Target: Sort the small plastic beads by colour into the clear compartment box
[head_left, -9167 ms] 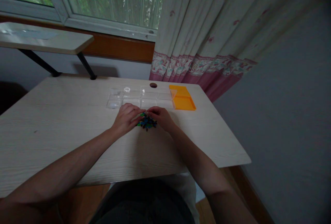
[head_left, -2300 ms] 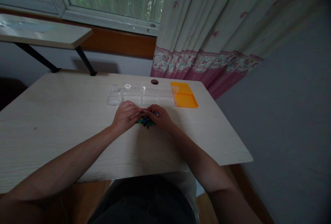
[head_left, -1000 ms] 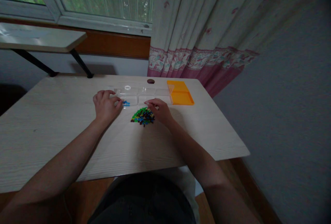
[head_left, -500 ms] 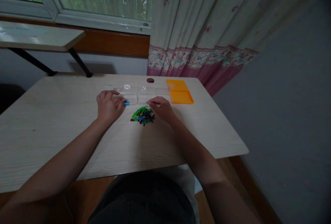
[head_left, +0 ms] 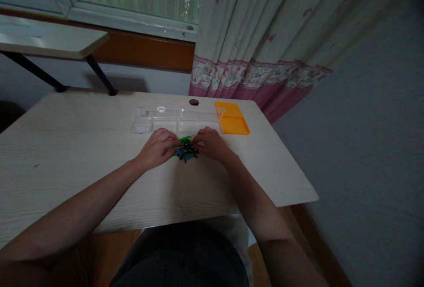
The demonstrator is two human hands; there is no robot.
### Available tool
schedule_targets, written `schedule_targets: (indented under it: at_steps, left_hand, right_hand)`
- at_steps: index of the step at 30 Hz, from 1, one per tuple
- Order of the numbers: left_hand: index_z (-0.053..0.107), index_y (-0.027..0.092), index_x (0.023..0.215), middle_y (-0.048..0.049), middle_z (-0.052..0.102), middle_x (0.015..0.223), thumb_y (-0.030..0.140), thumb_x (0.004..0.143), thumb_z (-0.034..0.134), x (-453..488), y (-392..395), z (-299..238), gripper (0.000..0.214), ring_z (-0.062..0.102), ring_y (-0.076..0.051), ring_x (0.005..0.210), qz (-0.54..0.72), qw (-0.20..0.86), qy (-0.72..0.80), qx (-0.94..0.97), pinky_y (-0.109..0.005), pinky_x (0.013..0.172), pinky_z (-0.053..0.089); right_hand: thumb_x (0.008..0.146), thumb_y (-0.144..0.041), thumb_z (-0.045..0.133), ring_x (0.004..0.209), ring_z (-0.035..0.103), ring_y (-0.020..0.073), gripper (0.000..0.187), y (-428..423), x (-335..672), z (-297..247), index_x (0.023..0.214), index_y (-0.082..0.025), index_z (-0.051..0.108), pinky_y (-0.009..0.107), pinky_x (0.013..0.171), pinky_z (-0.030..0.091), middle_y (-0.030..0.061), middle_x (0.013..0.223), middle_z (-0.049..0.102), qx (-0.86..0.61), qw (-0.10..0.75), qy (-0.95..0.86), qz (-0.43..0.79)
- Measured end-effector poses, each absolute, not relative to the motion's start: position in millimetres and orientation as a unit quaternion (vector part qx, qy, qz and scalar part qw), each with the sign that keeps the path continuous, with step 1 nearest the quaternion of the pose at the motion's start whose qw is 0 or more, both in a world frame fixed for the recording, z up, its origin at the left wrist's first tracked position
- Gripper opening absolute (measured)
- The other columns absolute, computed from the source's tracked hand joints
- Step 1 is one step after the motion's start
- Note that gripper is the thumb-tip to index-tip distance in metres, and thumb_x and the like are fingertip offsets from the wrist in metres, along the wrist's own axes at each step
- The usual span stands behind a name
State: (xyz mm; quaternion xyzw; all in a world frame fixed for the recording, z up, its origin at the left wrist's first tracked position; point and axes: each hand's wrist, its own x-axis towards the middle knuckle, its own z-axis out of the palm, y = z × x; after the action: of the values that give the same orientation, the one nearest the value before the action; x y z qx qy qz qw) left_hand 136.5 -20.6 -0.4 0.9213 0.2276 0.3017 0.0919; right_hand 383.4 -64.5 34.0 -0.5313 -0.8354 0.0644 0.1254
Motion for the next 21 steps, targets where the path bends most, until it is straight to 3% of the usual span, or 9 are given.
schedule_targets:
  at_steps: [15,21]
  left_hand:
    - [0.072,0.022,0.109,-0.0086,0.067,0.106,0.029,0.093,0.056,137.8,-17.3,-5.9,0.024,0.058,-0.024,0.102,0.3,0.1,0.218,0.923,-0.042,0.092,0.046]
    - [0.072,0.024,0.112,-0.0083,0.068,0.104,0.027,0.091,0.057,138.6,-16.9,-3.9,0.026,0.06,-0.024,0.1,0.306,0.112,0.215,0.921,-0.043,0.09,0.047]
  right_hand:
    - [0.084,-0.019,0.07,0.094,0.057,0.0218,0.011,-59.9,378.7,22.3,0.091,-0.022,0.078,0.034,0.085,0.039,0.0074,0.093,0.07,-0.527,0.12,-0.84,0.056]
    - [0.083,-0.022,0.073,0.087,0.057,0.0188,0.008,-53.7,380.2,15.8,0.088,-0.021,0.078,0.033,0.084,0.041,0.0055,0.087,0.069,-0.532,0.189,-0.819,0.1]
